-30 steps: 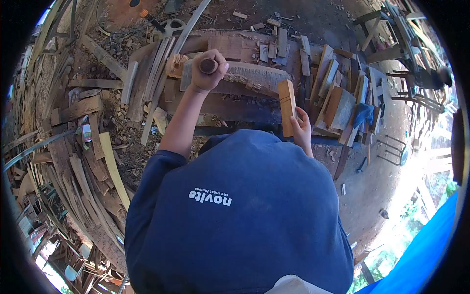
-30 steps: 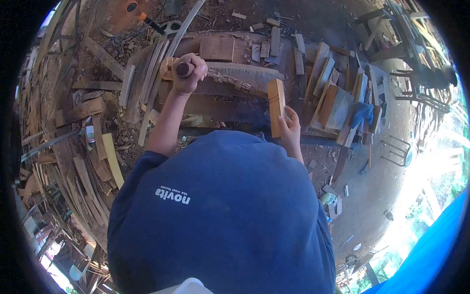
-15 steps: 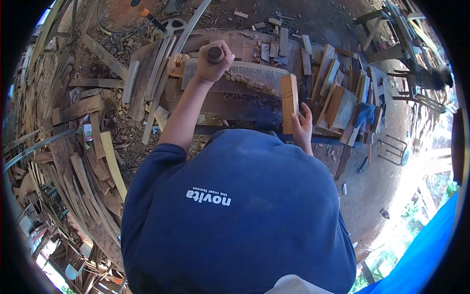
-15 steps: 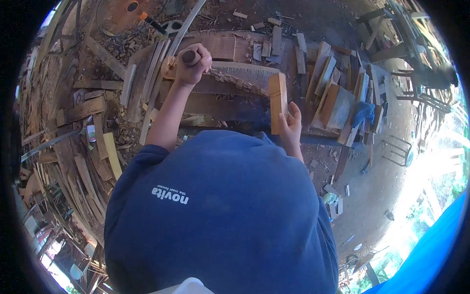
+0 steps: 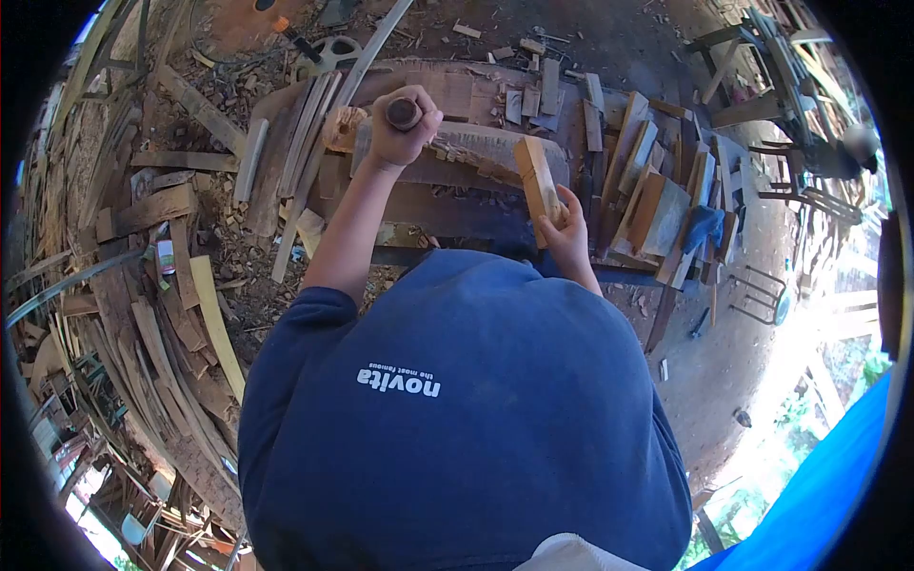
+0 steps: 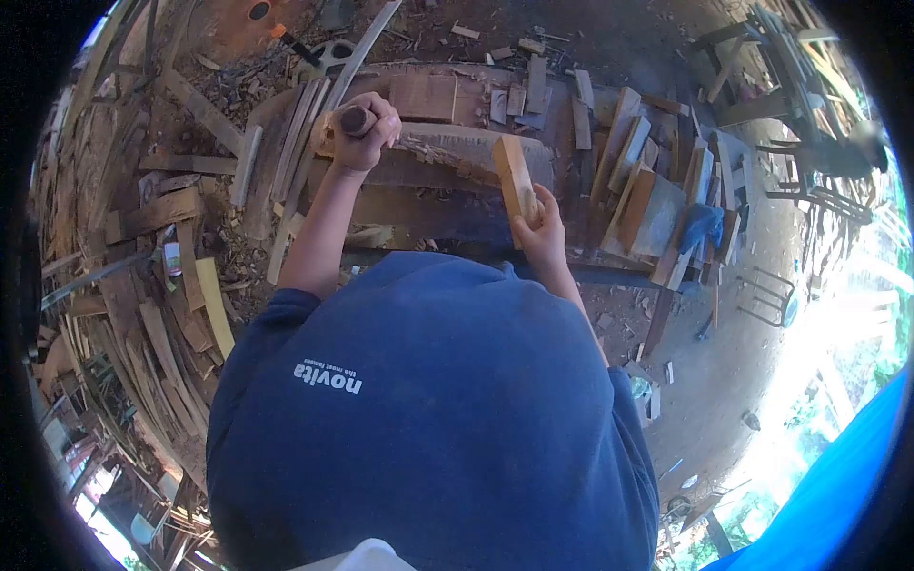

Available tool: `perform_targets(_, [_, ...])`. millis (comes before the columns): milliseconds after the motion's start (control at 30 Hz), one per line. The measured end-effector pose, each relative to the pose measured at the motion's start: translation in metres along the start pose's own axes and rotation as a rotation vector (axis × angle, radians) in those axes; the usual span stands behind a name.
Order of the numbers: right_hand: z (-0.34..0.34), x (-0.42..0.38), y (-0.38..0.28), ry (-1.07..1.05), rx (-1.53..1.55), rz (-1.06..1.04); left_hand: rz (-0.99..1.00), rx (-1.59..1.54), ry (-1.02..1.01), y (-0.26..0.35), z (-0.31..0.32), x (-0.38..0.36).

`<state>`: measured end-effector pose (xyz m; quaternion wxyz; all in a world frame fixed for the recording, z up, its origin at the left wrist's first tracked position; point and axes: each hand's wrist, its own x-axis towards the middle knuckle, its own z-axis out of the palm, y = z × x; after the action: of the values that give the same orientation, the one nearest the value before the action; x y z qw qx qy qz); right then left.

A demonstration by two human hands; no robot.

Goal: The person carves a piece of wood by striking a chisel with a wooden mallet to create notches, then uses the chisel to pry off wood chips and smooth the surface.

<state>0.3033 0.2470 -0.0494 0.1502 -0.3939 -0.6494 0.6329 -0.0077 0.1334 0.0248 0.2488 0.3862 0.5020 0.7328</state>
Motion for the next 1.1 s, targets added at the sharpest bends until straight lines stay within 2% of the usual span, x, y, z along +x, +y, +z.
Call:
perform_targets(200, [0.003, -0.002, 0.005, 0.030, -0.004, -0.023, -0.021, -0.067, -0.015, -0.001, 0.001, -0.003])
perform_targets(367, [0.003, -0.005, 0.002, 0.031, -0.039, 0.000, 0.076, 0.150, -0.122, 0.003, 0.005, 0.002])
perform_targets(633, [0.002, -0.003, 0.008, 0.027, -0.074, -0.008, 0.068, 0.166, -0.129, 0.003, 0.009, 0.002])
perform_targets(700, [-0.001, -0.001, 0.011, 0.015, -0.394, 0.011, 0.069, 0.166, -0.129, 0.003, 0.008, 0.003])
perform_targets(733, [-0.002, 0.000, 0.012, 0.014, -0.394, 0.010, 0.068, 0.146, -0.120, 0.000, 0.004, 0.003])
perform_targets(800, [-0.002, 0.003, 0.013, -0.135, -0.545, 0.156, 0.068, 0.123, -0.115, -0.003, 0.002, 0.003])
perform_targets(900, [0.006, 0.003, 0.010, -0.083, -0.568, 0.246, 0.054, 0.062, -0.071, -0.002, 0.003, 0.001])
perform_targets(1033, [0.009, 0.000, -0.057, -0.040, -0.498, 0.201, -0.009, 0.059, -0.061, -0.005, 0.000, 0.005])
perform_targets(1100, [0.004, 0.009, -0.076, -0.116, -0.719, -0.102, -0.013, 0.043, -0.076, -0.005, -0.001, 0.007])
